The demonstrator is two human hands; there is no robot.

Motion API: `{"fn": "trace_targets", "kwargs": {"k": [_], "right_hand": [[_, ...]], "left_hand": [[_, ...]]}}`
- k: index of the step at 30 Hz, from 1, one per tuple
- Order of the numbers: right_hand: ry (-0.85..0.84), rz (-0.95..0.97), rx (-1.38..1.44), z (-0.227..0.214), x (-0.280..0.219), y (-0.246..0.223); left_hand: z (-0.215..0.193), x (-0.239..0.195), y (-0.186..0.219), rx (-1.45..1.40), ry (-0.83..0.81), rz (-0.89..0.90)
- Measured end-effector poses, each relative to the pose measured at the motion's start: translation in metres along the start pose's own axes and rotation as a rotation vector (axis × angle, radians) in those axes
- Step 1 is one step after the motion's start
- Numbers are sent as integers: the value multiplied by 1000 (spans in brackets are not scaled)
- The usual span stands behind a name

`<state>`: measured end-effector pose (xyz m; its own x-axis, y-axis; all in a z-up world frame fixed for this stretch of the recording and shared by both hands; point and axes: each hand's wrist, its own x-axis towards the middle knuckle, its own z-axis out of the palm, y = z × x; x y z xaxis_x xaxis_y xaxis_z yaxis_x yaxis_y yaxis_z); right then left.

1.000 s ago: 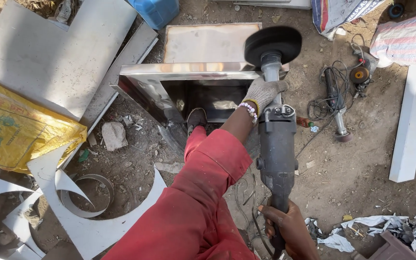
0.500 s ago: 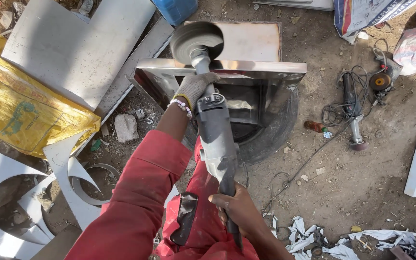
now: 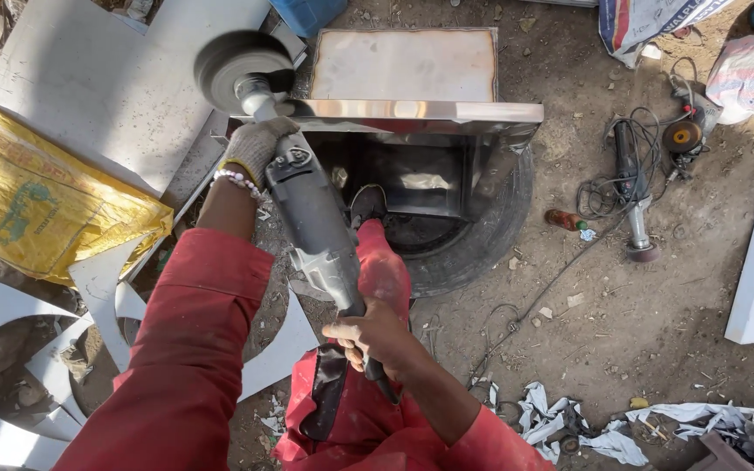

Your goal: Polishing the interior and edges of a stainless steel sink using a handheld power polisher with a buffing wheel.

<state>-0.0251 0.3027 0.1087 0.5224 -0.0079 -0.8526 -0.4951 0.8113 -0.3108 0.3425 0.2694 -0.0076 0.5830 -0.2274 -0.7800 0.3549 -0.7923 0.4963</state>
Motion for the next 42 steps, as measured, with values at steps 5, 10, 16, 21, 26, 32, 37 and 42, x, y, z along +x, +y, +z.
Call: {"fn": "trace_targets", "kwargs": {"k": [5, 10, 16, 21, 26, 32, 37, 42], "right_hand": [[179, 76, -88, -58, -66, 0], [472, 20, 77, -125, -129, 25], [597, -80, 174, -198, -153, 58], [586, -38, 60, -163, -143, 53], [514, 93, -48, -111, -109, 43], [300, 123, -209, -44, -50, 8], [91, -56, -140, -24, 5, 15], [130, -95, -163, -67, 0, 48]], "left_hand": [[103, -70, 53, -441, -99, -92], [242, -118, 91, -182, -268, 21], [350, -149, 120, -74, -442, 105], [321, -135, 89, -143, -377, 128], [204, -127, 66, -340, -291, 8], [83, -67, 29, -629, -188, -36], [33, 28, -35, -340, 33, 29], [73, -12, -10, -316, 20, 88]]}}
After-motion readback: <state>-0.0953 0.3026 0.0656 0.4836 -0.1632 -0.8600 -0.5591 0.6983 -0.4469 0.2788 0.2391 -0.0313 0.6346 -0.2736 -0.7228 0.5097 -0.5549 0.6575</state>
